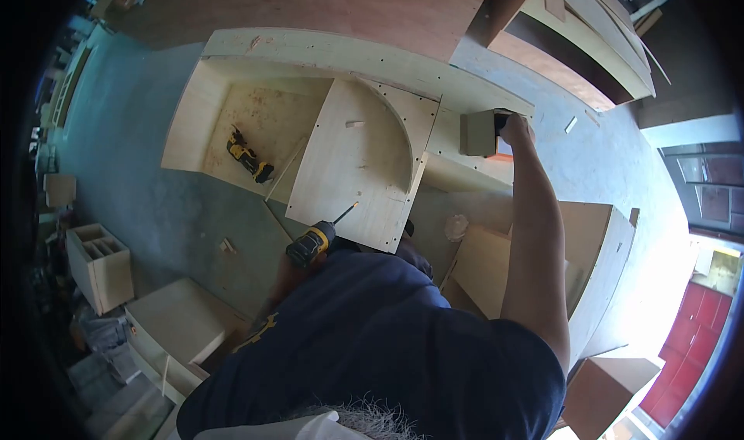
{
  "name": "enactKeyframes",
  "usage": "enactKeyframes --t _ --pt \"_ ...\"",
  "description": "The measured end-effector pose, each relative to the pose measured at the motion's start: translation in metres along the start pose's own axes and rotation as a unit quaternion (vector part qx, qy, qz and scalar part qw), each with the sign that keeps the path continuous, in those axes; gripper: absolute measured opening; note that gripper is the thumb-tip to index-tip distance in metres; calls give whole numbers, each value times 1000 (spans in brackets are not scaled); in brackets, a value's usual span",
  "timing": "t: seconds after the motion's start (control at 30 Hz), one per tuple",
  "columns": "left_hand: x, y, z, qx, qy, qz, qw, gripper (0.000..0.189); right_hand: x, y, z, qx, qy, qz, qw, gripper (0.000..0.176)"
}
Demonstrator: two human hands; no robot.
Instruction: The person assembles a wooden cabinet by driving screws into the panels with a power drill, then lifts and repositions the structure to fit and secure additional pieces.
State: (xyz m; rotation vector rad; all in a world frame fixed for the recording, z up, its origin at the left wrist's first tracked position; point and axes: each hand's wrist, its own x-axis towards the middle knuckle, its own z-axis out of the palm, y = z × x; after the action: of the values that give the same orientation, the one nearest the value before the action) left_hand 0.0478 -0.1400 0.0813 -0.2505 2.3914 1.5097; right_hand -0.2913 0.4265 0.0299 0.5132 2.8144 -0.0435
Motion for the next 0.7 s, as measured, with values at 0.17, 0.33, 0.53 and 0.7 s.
enactKeyframes --t 0.17,0.33,0.53,0.7 --pt "0 14 10 9 -32 -40 999 38 -4 -12 3 -5 -1 -21 1000 37" --pt "9 7 12 -17 -13 -14 1000 35 2 -2 13 29 10 -6 1000 36" --pt "22 8 -10 -11 -18 -19 1000 37 -18 -3 -5 107 106 62 987 38" --pt "37 2 -30 -40 -19 -31 999 38 -52 -4 -18 240 295 85 921 35"
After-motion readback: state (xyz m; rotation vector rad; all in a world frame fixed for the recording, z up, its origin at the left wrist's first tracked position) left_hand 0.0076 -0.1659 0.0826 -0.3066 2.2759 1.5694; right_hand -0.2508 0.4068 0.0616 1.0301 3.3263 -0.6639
